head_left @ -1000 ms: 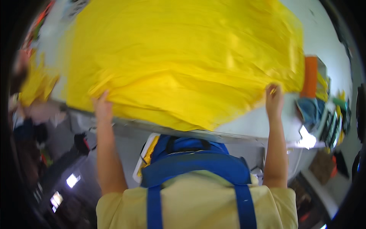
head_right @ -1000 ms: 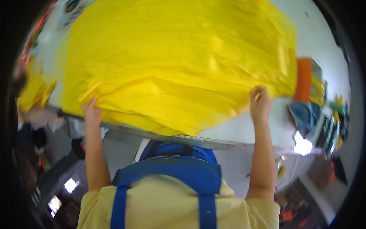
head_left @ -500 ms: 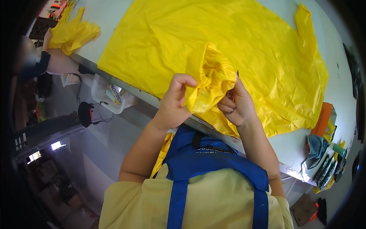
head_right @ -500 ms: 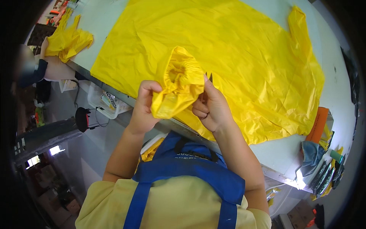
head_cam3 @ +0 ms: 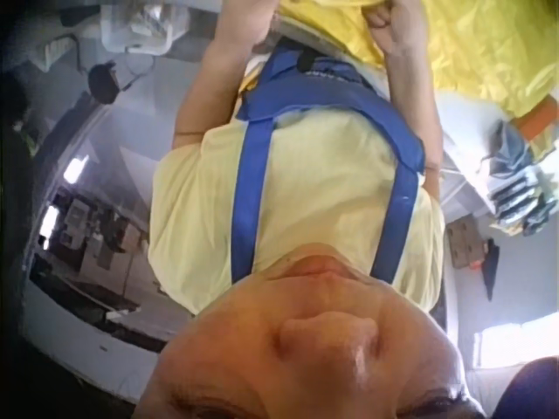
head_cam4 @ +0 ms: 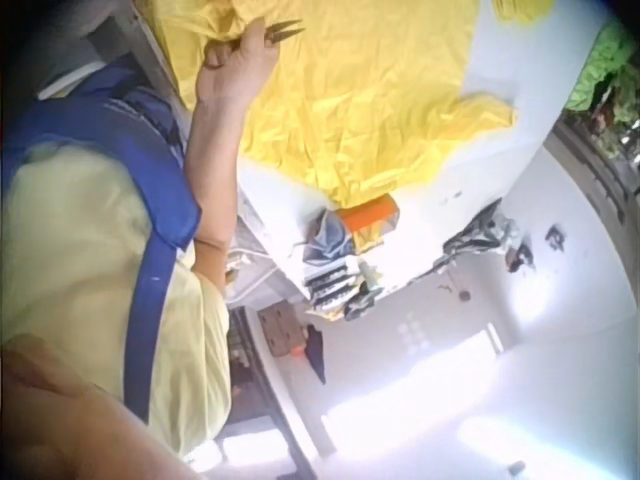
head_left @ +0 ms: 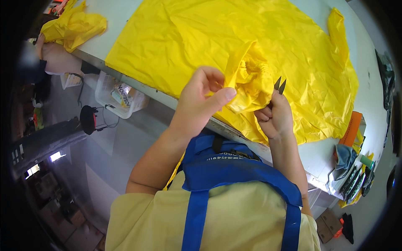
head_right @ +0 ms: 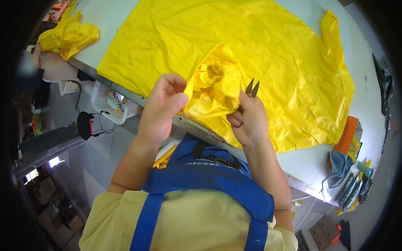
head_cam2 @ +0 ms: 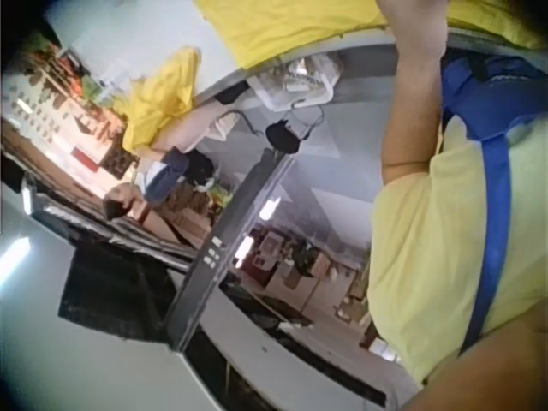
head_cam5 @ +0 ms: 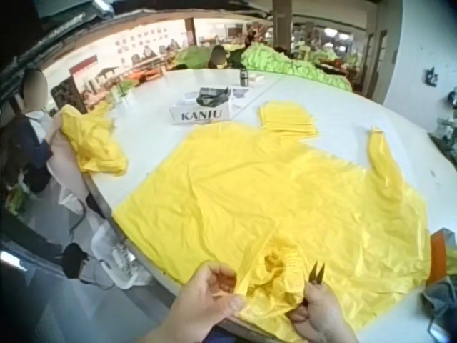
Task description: The person writes on a document, then uses scissors to cut a large yellow fabric sheet into smaller pieces. They repeatedly fold, align, and trim the fabric on a white table.
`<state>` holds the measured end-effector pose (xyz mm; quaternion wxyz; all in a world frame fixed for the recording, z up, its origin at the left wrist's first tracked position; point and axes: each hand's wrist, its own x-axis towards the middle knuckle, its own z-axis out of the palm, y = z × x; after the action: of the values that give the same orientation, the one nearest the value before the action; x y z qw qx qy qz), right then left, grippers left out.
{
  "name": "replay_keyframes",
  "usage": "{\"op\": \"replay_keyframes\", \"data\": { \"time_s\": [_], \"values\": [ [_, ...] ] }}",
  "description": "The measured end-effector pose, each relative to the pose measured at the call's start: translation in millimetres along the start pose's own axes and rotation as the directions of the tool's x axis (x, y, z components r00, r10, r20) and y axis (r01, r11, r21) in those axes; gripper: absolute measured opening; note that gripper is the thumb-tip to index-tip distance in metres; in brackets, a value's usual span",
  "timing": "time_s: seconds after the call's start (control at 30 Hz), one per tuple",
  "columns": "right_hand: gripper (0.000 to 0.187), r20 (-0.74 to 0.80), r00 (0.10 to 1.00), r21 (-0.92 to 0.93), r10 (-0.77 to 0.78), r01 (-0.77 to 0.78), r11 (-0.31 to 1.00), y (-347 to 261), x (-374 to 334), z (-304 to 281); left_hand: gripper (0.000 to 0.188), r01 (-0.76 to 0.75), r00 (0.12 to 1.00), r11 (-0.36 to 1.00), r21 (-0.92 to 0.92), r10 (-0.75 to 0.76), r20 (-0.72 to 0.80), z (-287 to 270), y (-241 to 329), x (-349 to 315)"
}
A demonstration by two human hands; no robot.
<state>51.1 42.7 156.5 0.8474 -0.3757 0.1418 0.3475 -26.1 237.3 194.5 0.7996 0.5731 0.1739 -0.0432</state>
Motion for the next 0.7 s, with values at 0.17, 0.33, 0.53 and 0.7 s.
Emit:
{"op": "replay_keyframes", "data": {
  "time_s": [0.17, 0.33, 0.53, 0.7],
  "values": [
    [0.024, 0.172, 0.966, -0.622, -0.192, 0.258, 0.739, 3, -21, 20, 0.053, 0.05, 0.999, 0.996, 0.079, -0.05, 0.001, -6, -7, 24],
    [0.022, 0.079, 0.82, -0.867, -0.567, 0.337, 0.367, 9, -12, -3, 0.031, -0.353, 0.886, 0.487, 0.799, 0.449, 0.117, -6, -4, 20],
    [0.041, 0.136, 0.887, -0.894, -0.441, 0.302, 0.332, 31, -17, -46, 0.025, 0.065, 0.974, 0.987, 0.148, -0.03, -0.224, -111, -51, 76],
    [0.047, 0.037, 0.9, -0.882, -0.435, -0.175, -0.438, 55, -38, -159, 0.041, 0.498, 0.864, 0.484, 0.72, -0.351, -0.361, -209, -55, 99]
  ]
}}
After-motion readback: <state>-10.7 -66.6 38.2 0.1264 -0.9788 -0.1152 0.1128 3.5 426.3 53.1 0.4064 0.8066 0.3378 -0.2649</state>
